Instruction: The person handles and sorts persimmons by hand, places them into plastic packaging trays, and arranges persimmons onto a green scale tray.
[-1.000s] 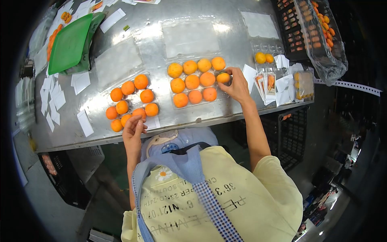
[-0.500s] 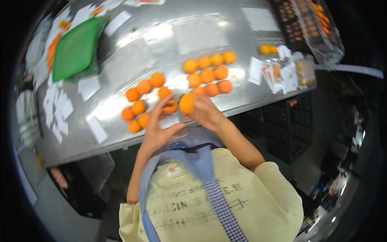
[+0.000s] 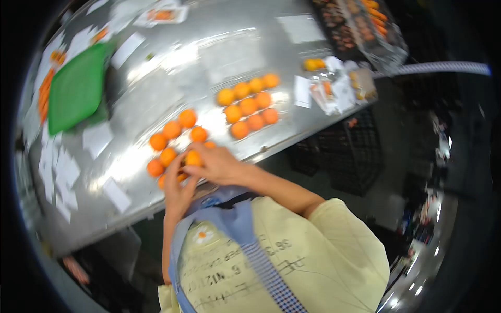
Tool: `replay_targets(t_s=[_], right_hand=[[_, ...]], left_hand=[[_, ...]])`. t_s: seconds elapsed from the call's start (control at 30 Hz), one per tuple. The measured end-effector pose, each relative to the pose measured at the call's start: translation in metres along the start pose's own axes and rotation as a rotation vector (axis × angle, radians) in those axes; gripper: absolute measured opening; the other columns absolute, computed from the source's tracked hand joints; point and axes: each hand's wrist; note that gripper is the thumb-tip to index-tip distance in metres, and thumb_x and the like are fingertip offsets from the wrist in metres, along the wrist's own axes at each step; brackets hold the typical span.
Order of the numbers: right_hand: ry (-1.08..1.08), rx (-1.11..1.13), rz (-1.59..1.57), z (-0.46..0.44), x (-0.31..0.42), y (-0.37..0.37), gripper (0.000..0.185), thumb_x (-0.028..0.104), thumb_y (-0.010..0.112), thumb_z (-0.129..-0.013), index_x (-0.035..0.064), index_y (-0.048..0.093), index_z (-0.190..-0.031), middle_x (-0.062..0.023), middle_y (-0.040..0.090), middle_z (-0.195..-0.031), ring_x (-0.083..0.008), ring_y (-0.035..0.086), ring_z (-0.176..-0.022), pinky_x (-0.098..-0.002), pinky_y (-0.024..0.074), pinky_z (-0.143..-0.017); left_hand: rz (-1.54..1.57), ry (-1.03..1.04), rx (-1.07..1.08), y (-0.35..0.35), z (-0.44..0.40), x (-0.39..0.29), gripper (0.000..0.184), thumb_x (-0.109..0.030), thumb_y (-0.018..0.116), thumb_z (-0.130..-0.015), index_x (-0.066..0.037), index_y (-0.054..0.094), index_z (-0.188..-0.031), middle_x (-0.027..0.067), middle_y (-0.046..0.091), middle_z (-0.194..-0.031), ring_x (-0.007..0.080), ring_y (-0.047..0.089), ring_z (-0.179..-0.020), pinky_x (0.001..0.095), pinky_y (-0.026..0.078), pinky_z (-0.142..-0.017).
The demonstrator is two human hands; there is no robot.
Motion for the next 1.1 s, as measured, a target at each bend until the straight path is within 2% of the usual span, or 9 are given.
replay_targets(t_s=[0.07,0.17,0.3,0.37,0.43,0.57,0.83,1.0,1.1], right_hand=[[-0.075,-0.060,0.039,-0.006,-0.001,0.004,0.043,0.044,0.051,-0.087,0.0029,0.052,-0.100,-0.0219,0.062,-0.075,-0.0412,0.060,-0.073,-0.0470,0.0465,-0.064],[-0.089,-0.088,0.042,-0.012,0.002,0.004,0.040,0.042,0.049,-0.089,0.0022,0.053,-0.097,-0.0227,0.061,-0.072,-0.0411,0.060,-0.069,-0.0479,0.0461,-0.061],[-0.201,-0.116,0.117,-0.014,-0.007,0.009,0.034,0.034,0.044,-0.093,0.0032,0.056,-0.099,-0.0186,0.063,-0.083,-0.0379,0.061,-0.076,-0.0454,0.0476,-0.066],[-0.078,-0.035,0.078,-0.014,-0.027,0.013,0.034,0.032,0.043,-0.095,0.0040,0.059,-0.105,-0.0175,0.064,-0.090,-0.0347,0.062,-0.081,-0.0415,0.0485,-0.070],[-0.057,-0.174,-0.146,-0.006,-0.026,0.010,0.033,0.028,0.047,-0.094,0.0030,0.059,-0.111,-0.0173,0.063,-0.097,-0.0293,0.063,-0.084,-0.0378,0.0487,-0.072],[-0.191,-0.080,-0.352,0.003,-0.017,0.000,0.044,0.021,0.067,-0.081,0.0037,0.054,-0.120,-0.0101,0.056,-0.103,-0.0145,0.057,-0.080,-0.0259,0.0459,-0.065],[-0.253,-0.057,-0.184,-0.002,-0.002,0.002,0.054,0.016,0.077,-0.067,0.0069,0.056,-0.116,-0.0083,0.055,-0.105,-0.0169,0.057,-0.082,-0.0262,0.0459,-0.065],[-0.257,-0.199,0.037,-0.019,-0.021,-0.005,0.050,0.017,0.077,-0.066,0.0076,0.058,-0.111,-0.0076,0.058,-0.097,-0.0165,0.058,-0.079,-0.0287,0.0468,-0.063],[-0.252,-0.177,0.215,-0.036,-0.037,-0.003,0.051,0.026,0.077,-0.065,0.0062,0.057,-0.108,-0.0097,0.058,-0.100,-0.0237,0.062,-0.081,-0.0332,0.0502,-0.069]], left_hand=[[0.013,-0.071,-0.001,-0.003,-0.003,-0.015,0.045,-0.004,0.069,-0.079,0.001,0.052,-0.121,0.0115,0.061,-0.104,0.0162,0.060,-0.089,0.0274,0.049,-0.077],[0.157,-0.146,0.000,-0.001,-0.004,-0.020,0.053,-0.001,0.065,-0.082,-0.001,0.043,-0.131,0.0114,0.058,-0.115,0.0170,0.060,-0.095,0.0281,0.049,-0.080],[0.383,-0.112,0.049,-0.002,-0.004,-0.005,0.054,-0.001,0.061,-0.085,-0.002,0.039,-0.134,0.0107,0.055,-0.120,0.0173,0.058,-0.099,0.0294,0.048,-0.083],[0.394,-0.216,0.108,-0.011,-0.004,-0.016,0.052,-0.003,0.060,-0.086,-0.002,0.040,-0.134,0.0105,0.055,-0.119,0.0174,0.057,-0.101,0.0297,0.048,-0.083],[0.482,-0.214,0.133,-0.015,-0.004,-0.014,0.049,-0.008,0.059,-0.088,-0.002,0.040,-0.133,0.0101,0.056,-0.114,0.0165,0.058,-0.095,0.0289,0.048,-0.080],[0.699,-0.299,0.189,-0.026,-0.003,-0.007,0.047,-0.016,0.059,-0.088,-0.001,0.043,-0.129,0.0080,0.056,-0.106,0.0142,0.056,-0.090,0.0269,0.047,-0.075],[0.669,-0.286,0.207,-0.029,0.002,-0.002,0.050,-0.022,0.060,-0.087,0.000,0.043,-0.129,0.0076,0.055,-0.105,0.0131,0.056,-0.085,0.0259,0.047,-0.071],[0.489,-0.326,-0.064,-0.043,0.006,0.008,0.051,-0.027,0.058,-0.090,-0.004,0.042,-0.132,0.0087,0.056,-0.103,0.0130,0.057,-0.082,0.0257,0.048,-0.071],[0.363,-0.312,-0.279,-0.063,0.010,0.026,0.043,-0.023,0.057,-0.091,-0.004,0.047,-0.129,0.0074,0.058,-0.101,0.0105,0.058,-0.079,0.0236,0.047,-0.070]])
Point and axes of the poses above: each hand's wrist, its own z-axis away from the middle knuckle, its own y-axis out of the palm, x = y × z
